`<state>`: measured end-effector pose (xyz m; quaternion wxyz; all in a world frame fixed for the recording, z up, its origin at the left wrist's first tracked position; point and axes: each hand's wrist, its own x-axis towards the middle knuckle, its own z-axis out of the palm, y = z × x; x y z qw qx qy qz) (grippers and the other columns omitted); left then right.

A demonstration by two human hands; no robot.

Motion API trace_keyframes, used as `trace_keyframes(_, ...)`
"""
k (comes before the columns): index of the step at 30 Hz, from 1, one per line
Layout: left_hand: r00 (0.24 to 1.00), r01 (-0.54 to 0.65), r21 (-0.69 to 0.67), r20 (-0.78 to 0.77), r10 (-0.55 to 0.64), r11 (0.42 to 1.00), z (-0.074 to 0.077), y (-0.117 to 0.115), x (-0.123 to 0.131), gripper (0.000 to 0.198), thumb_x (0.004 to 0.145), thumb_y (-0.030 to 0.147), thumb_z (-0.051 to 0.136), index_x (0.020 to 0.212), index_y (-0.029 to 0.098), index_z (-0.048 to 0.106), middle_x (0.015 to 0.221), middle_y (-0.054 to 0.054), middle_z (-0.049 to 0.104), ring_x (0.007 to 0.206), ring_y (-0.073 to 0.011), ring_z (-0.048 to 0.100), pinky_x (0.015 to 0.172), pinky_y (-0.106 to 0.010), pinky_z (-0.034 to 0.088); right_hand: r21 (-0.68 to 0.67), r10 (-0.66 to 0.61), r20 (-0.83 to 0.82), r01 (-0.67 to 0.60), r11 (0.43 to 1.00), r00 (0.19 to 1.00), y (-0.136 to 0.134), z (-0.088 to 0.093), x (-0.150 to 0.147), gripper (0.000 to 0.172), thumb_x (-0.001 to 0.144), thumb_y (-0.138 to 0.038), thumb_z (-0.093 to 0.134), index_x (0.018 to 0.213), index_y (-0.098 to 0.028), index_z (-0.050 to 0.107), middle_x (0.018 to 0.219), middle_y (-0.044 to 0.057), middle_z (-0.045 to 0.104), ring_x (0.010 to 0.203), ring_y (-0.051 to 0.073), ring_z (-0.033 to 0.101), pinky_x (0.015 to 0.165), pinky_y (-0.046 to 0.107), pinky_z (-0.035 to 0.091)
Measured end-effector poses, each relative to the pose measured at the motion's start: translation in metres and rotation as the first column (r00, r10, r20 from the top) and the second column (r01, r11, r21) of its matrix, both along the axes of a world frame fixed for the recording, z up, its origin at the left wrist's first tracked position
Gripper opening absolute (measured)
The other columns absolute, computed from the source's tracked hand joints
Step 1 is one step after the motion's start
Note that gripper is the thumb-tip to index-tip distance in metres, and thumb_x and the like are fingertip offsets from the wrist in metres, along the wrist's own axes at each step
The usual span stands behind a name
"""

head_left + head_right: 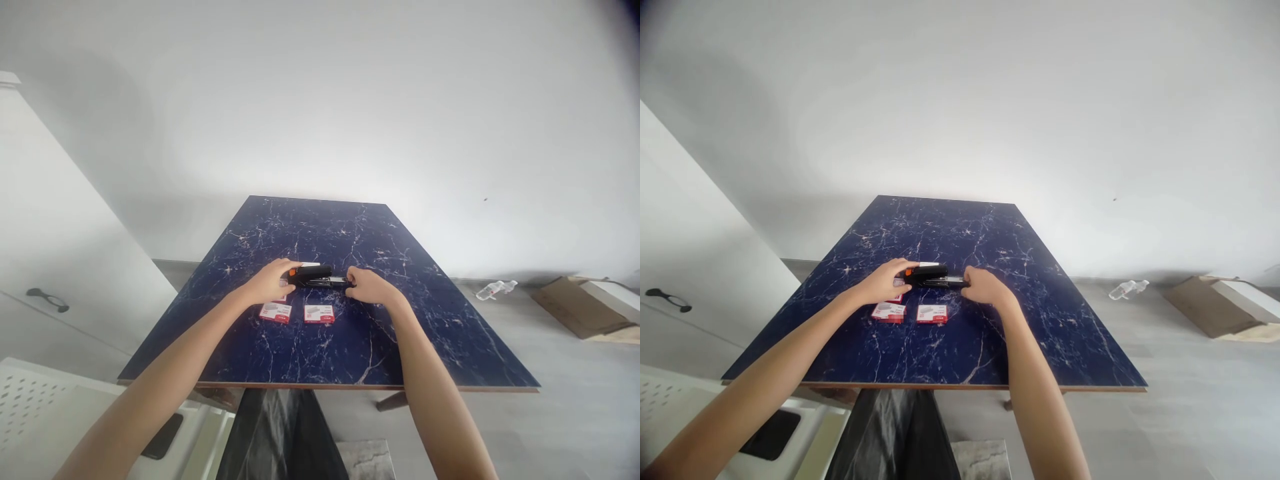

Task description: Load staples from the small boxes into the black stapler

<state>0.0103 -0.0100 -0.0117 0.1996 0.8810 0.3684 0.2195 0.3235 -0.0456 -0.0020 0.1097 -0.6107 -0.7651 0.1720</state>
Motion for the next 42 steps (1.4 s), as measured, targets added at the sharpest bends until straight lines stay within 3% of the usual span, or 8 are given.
trace_keyframes(7,0.996,-0.087,-0.031,0.022,0.088,0.996,-0.01,0.003,0.004,0.062,0.084,0.028,0.071,0.144,0.029,0.053,0.14,-0.009,0.062,0.124,-0.03,0.06,0.102,-0.043,0.05,0.122,0.08,-0.133,-0.064,0.991,0.988,-0.003,-0.014,-0.03,0.023,0.072,-0.016,0.057,0.092,-0.022,0.048,0.077,0.0,0.061,0.068,0.017,0.055,0.061,0.026,0.033)
trace_keyframes(10,0.995,-0.098,-0.032,0.029,0.099,0.995,-0.01,0.003,0.005,0.062,0.083,0.026,0.073,0.142,0.029,0.055,0.134,-0.008,0.066,0.118,-0.029,0.064,0.098,-0.042,0.052,0.144,0.099,-0.244,-0.065,0.988,0.965,-0.004,-0.017,-0.038,0.047,0.072,-0.013,0.055,0.117,-0.019,0.045,0.077,-0.002,0.061,0.07,0.018,0.058,0.065,0.027,0.038)
trace_keyframes(14,0.996,-0.089,-0.017,0.028,0.089,0.996,-0.009,0.003,0.005,0.059,0.084,0.026,0.072,0.141,0.029,0.056,0.134,-0.008,0.066,0.118,-0.0291,0.064,0.098,-0.042,0.052,0.16,0.133,-0.301,-0.088,0.983,0.944,-0.005,-0.018,-0.039,0.08,0.072,-0.012,0.055,0.147,-0.016,0.028,0.08,-0.001,0.062,0.073,0.019,0.06,0.071,0.028,0.042)
trace_keyframes(18,0.995,-0.084,-0.026,0.053,0.085,0.996,-0.01,0.003,0.005,0.058,0.083,0.026,0.072,0.139,0.03,0.058,0.134,-0.007,0.066,0.118,-0.0289,0.064,0.1,-0.043,0.051,0.149,0.132,-0.295,-0.091,0.985,0.946,-0.005,-0.018,-0.038,0.09,0.072,-0.012,0.057,0.155,-0.015,0.022,0.082,0.0,0.064,0.075,0.019,0.06,0.072,0.03,0.043)
trace_keyframes(24,0.986,-0.081,-0.132,0.134,0.099,0.988,-0.013,0.005,0.004,0.059,0.079,0.024,0.075,0.135,0.027,0.06,0.125,-0.007,0.071,0.103,-0.0243,0.07,0.094,-0.039,0.055,0.159,0.132,-0.292,-0.088,0.983,0.947,-0.008,-0.017,-0.041,0.091,0.083,-0.04,0.069,0.157,-0.018,0.022,0.082,0.001,0.065,0.076,0.022,0.062,0.072,0.031,0.043)
trace_keyframes(28,0.983,-0.087,-0.16,0.146,0.111,0.983,-0.011,0.004,0.005,0.057,0.078,0.024,0.075,0.134,0.027,0.061,0.123,-0.007,0.071,0.099,-0.024,0.071,0.093,-0.039,0.055,0.178,0.108,-0.255,-0.064,0.982,0.961,-0.007,-0.018,-0.044,0.08,0.087,-0.056,0.066,0.151,-0.021,0.035,0.085,0.004,0.066,0.079,0.022,0.063,0.074,0.032,0.043)
trace_keyframes(35,0.977,-0.079,-0.22,0.178,0.12,0.972,-0.011,0.004,0.005,0.053,0.077,0.025,0.076,0.129,0.025,0.064,0.121,-0.007,0.072,0.097,-0.0235,0.071,0.093,-0.039,0.056,0.226,0.081,-0.254,-0.023,0.974,0.964,-0.004,-0.023,-0.046,0.046,0.102,-0.052,0.039,0.135,-0.023,0.05,0.09,0.006,0.068,0.083,0.022,0.065,0.076,0.032,0.043)
trace_keyframes(42,0.975,-0.084,-0.242,0.18,0.129,0.967,-0.011,0.004,0.005,0.052,0.076,0.026,0.076,0.127,0.025,0.065,0.12,-0.006,0.072,0.095,-0.0227,0.071,0.092,-0.038,0.056,0.233,0.053,-0.286,0.016,0.972,0.957,-0.002,-0.024,-0.047,0.04,0.106,-0.05,0.027,0.12,-0.026,0.056,0.092,0.005,0.069,0.087,0.024,0.066,0.077,0.031,0.042)
